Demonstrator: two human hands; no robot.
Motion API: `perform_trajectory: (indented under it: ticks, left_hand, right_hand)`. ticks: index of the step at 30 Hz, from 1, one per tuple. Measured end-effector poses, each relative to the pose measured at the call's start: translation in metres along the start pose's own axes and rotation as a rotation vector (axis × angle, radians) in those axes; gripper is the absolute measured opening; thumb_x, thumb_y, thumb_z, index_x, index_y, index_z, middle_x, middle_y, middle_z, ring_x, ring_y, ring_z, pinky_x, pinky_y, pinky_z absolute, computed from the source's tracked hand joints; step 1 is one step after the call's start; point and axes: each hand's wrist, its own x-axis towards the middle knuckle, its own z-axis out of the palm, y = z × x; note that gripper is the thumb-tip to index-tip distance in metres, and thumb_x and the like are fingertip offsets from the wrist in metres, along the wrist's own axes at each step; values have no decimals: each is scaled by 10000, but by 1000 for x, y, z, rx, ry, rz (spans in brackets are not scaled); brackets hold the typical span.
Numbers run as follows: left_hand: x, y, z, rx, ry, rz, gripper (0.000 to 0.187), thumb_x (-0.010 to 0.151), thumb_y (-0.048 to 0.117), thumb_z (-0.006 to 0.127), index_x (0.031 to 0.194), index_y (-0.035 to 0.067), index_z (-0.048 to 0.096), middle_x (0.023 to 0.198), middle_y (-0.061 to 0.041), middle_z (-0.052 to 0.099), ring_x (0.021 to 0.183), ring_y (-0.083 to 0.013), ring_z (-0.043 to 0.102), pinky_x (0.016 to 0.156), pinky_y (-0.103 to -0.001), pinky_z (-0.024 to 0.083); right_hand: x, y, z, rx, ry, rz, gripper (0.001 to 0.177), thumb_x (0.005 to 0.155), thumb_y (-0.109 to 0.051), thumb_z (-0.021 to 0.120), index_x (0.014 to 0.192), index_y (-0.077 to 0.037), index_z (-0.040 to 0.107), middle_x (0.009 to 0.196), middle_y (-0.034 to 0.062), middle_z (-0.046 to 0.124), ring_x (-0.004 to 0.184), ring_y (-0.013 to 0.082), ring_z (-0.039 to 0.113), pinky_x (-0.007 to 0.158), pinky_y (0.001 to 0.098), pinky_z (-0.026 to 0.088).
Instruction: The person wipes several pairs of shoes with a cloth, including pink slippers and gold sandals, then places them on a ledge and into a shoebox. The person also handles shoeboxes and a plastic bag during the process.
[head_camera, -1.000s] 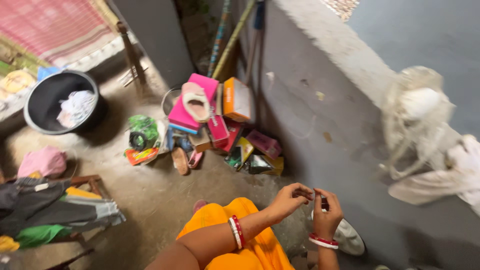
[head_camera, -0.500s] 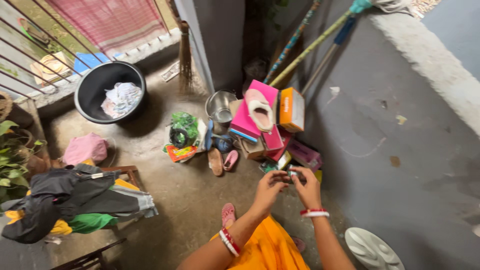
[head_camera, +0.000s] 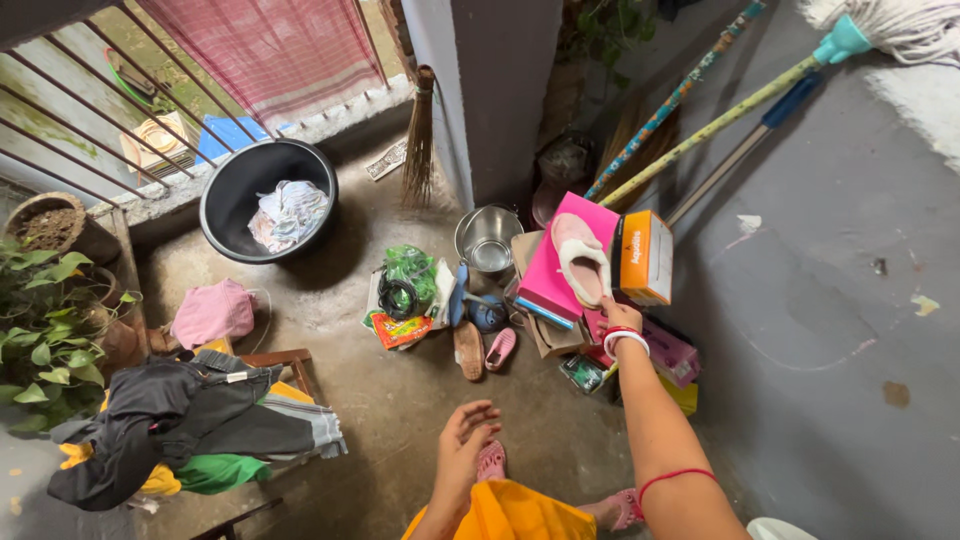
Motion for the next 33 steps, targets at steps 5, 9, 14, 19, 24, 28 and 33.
perform_trajectory:
  ticks: [5,9,14,19,24,28,33]
  left_hand:
    - [13,-13,-10,3,23,1,356,897,33,598,1249,56,646,1163,-84,750,989,-182,708,857,-301,529]
    - [16,-8,15,30,-55,25,345,909,32,596,1249,51,646,1168,-77,753,1004,-171,711,857,-288,509]
    - [13,0,67,44,-194,39,340,905,27,616,1242,54,645,1155,-74,750,1003,-162,708,884,-288,528]
    - [0,13,120,19,-346,6,306,942,79,588,1238,44,662,1160,-74,747,1006,-156,690,888,-304,519]
    - [-12,29,201,-195,-475,-168,472,1047,372,474,1288,5,646,1218,-129,713,1096,-217,676,957,-363,534]
    - [-25,29,271,-573,-511,-601,720,952,613,398,1339,34,583,1314,-154,654,1168,-301,633,982,-427,519]
    - [-54,-4,338,-726,-500,-731,575,984,481,517,1366,54,573,1312,-131,645,1210,-296,614,987,-438,544]
  right_hand:
    - [2,-10,3,-22,22,50,365,831,-205,818,1043,67,698,888,168,712,566,229,629,436,345,481]
    - [7,-21,1,134,-60,125,305,844,-98,791,1003,124,654,858,186,707,569,245,690,466,348,543]
    - [1,-14,-27,183,-71,-82,310,869,-75,778,1077,141,700,869,190,719,660,253,658,545,320,558]
    - [-43,-5,-98,259,-78,-402,351,869,-51,733,1196,58,668,1010,101,747,822,172,727,678,298,608]
    - [-146,-10,-190,56,198,-786,380,850,23,748,1217,10,654,1074,74,722,956,145,680,854,282,557]
    - [-209,7,-243,250,271,-778,327,925,49,706,1239,-20,646,1086,53,680,1000,142,638,897,292,524]
    - [-243,24,-302,164,327,-980,351,885,58,729,1186,-52,586,1264,75,644,1195,160,648,1062,326,530]
